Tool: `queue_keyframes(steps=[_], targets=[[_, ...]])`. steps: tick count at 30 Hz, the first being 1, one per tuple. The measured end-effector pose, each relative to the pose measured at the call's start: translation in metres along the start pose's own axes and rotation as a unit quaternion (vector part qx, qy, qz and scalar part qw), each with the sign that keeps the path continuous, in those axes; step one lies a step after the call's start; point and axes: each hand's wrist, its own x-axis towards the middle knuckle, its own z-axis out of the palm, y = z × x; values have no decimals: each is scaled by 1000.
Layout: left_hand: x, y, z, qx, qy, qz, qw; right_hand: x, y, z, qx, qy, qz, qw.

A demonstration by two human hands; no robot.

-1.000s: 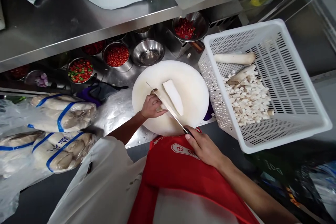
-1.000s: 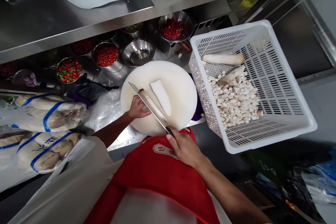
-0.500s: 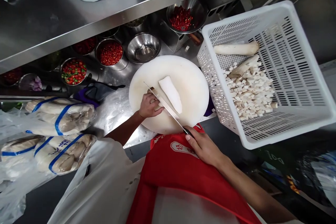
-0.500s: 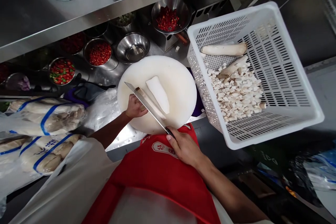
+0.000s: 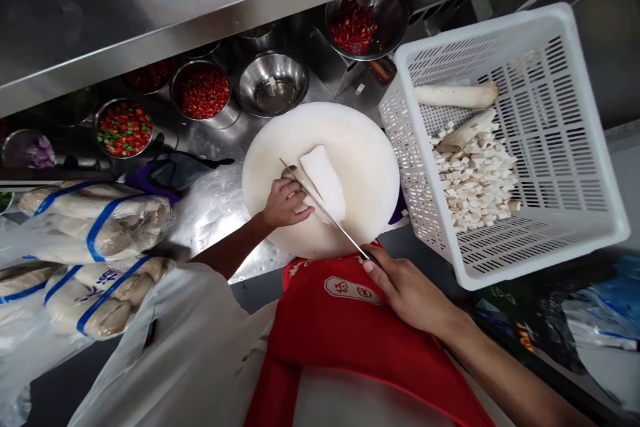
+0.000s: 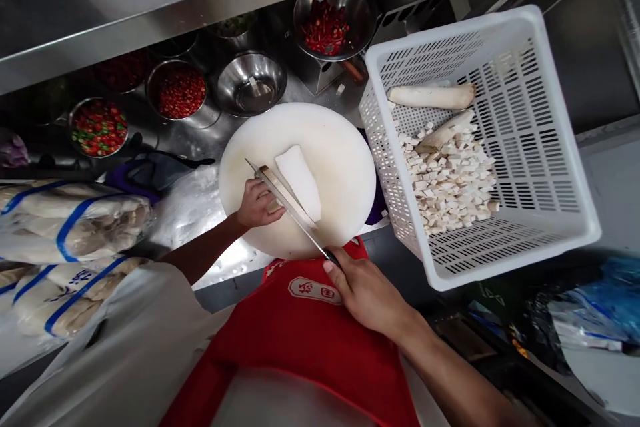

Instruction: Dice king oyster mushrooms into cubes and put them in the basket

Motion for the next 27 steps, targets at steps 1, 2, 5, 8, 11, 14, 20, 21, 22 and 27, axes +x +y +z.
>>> queue_keyframes(steps=[1,2,5,8,11,14,20,21,22,27], targets=[[0,1,0,-2,2,1,1000,3,-4,-4,-5,-1,-1,1000],[1,1,-1,-3,4,2,1000,7,-7,-8,-9,-3,-3,1000],[2,3,-2,-1,18,15,1000,23,-15,-12,-16,-10,1,1000],[1,3,-2,4,12,15,1000,46,-14,-2,-27,-9,3,1000],[-1,3,-1,4,-12,2,1000,70,-2,18,-43,9,-4,999],[-1,3,-2,14,9,14,1000,85,9,33,-40,35,-22,998],[4,4,-2,39,32,22,998,74,-4,16,-1,37,-28,999],[5,4,-1,36,25,16,999,65,-7,10,8,32,-23,999],[4,3,0,27,20,12,999,56,-8,6,15,25,-18,999],[3,3,4,-3,9,-3,1000,22,16,15,19,14,0,1000]])
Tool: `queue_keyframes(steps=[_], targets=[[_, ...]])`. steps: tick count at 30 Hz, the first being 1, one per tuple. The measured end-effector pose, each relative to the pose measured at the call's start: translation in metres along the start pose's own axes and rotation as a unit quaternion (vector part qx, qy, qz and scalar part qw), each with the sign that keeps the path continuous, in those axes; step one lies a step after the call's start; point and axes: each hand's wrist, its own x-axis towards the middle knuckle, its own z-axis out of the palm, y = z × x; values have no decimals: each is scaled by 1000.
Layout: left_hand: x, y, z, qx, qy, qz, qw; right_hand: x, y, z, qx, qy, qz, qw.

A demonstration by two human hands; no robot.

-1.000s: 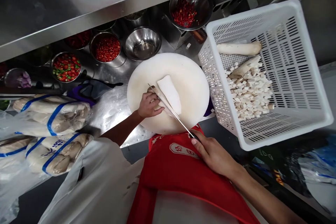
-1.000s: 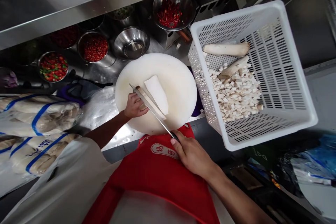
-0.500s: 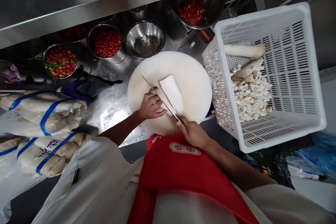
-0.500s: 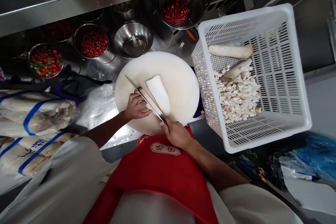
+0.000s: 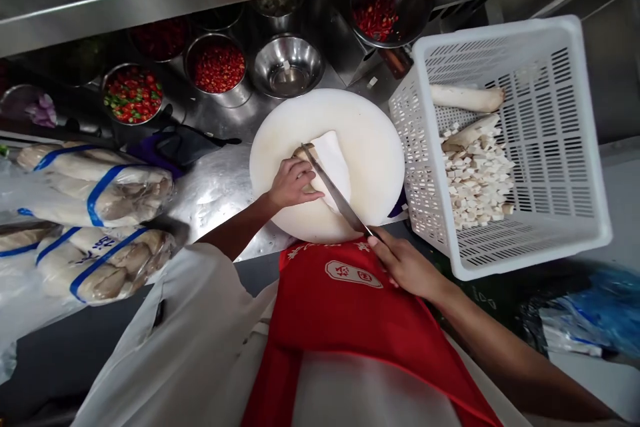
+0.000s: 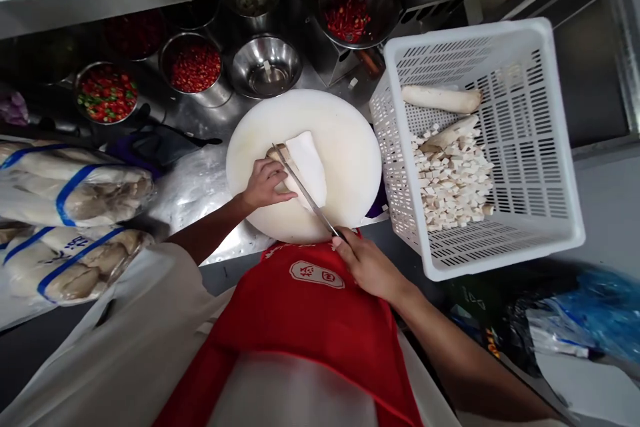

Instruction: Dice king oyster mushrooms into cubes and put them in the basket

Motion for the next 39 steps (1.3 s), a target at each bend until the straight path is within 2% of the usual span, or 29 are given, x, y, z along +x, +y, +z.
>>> queue_keyframes(steps=[4,6,10,13,19,24,29,32,35,39], targets=[[3,3,-3,33,2,-4,999,12,28,25,27,25,-12,999],[6,6,-6,54,3,-4,999,22,37,28,77,23,0,997],[16,11,-10,79,-59,16,995,27,51,15,190,25,28,981],[22,13,-11,92,-116,18,989,25,57,4,183,68,22,980],[28,5,-16,100,-135,-28,985,22,38,5,72,86,-14,994],[38,-2,-16,88,-160,-36,983,13,22,7,21,76,-15,997],[37,-6,-12,71,-150,-34,986,22,15,4,-31,63,-8,997],[33,-5,-11,65,-136,-33,988,44,17,13,-56,84,-16,995],[28,-4,-12,63,-112,-26,991,57,24,21,-27,94,-37,995],[23,-4,-12,74,-77,-44,993,44,29,18,2,99,-42,994]])
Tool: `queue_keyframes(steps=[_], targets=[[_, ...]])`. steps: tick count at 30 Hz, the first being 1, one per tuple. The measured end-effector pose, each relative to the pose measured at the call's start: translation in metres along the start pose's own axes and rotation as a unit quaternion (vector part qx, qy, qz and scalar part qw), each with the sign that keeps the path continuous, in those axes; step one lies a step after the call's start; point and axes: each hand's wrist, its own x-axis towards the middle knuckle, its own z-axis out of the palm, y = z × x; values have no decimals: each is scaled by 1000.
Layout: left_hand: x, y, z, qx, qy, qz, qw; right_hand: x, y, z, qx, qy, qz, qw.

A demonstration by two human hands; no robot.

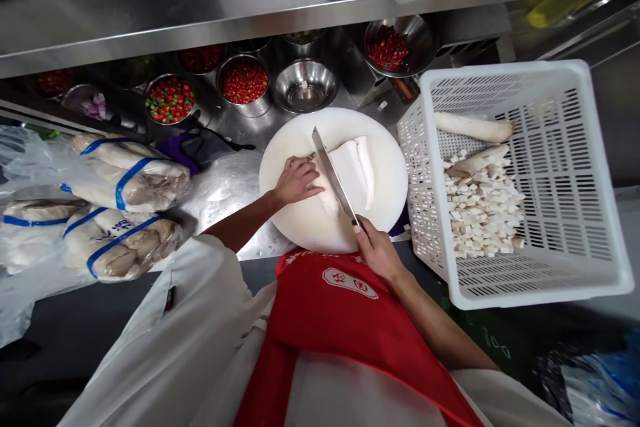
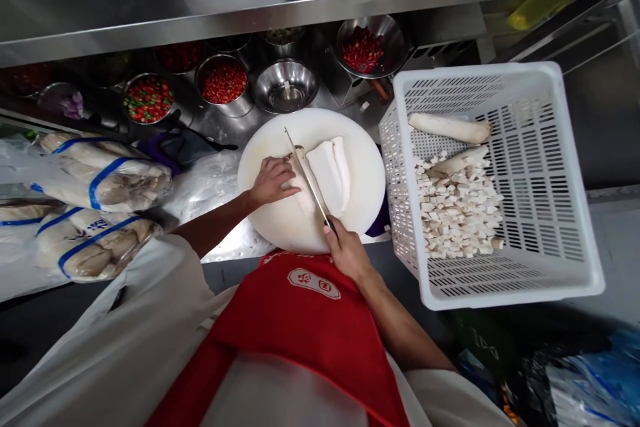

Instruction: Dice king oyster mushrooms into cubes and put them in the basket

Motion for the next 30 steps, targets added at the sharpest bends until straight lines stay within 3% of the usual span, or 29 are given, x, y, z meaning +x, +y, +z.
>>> queue_keyframes(steps=[6,11,16,22,30], targets=[[1,-2,3,-17,-6,-10,1000,-20,-16,-17,-15,-47,12,999],[2,-3,2,-18,1,9,1000,2,-17,-2,-67,-24,20,997],[-5,-2,-1,-6,6,33,999,7,1,10,-1,-1,-3,1000],[-15,-1,-2,-25,24,-40,999,-12,1,0,1,-14,-15,1000],[-12,-5,1,-65,-14,-54,996,-14,-13,-5,-47,-57,15,997]])
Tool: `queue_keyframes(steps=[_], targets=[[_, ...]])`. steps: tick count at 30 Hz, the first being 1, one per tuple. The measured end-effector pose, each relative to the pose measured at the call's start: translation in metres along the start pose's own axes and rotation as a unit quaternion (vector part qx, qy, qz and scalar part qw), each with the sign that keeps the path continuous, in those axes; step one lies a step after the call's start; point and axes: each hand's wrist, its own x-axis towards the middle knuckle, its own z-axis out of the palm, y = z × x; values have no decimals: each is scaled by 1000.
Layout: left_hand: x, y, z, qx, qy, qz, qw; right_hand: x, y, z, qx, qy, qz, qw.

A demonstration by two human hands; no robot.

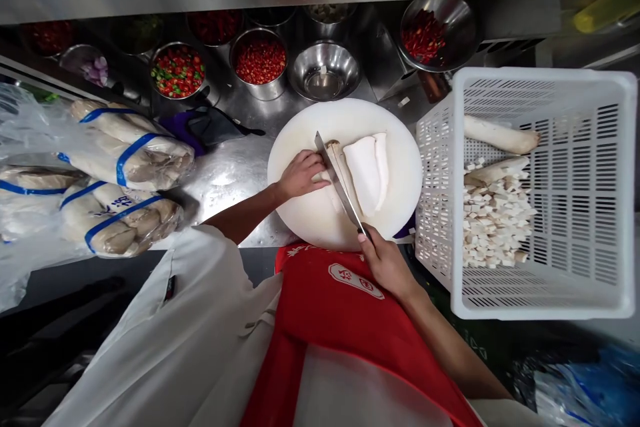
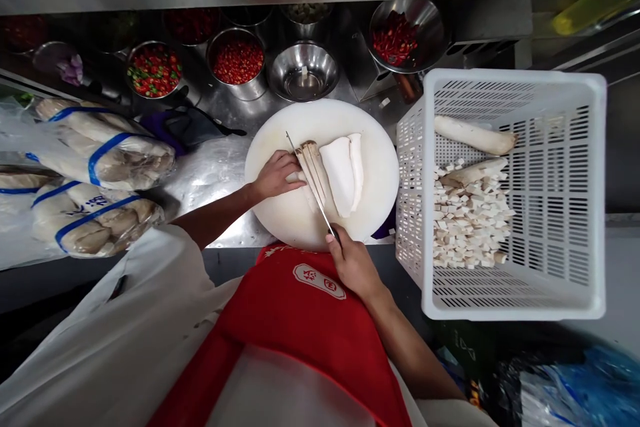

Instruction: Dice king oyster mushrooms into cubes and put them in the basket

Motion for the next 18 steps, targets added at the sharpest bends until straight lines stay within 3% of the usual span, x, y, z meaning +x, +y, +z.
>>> queue_keyframes(steps=[5,10,14,18], targets=[[-2,-5,3,-10,0,6,1000,7,-7,0,-47,-10,23,999],[-4,-6,2,2,-5,15,1000,17,-1,13,-13,2,-1,1000],[-10,2,1,46,10,6,999,34,-3,16,114,-52,-13,992],[-20,18,3,67,17,-5,998,53,-12,12,280,-133,82,947]])
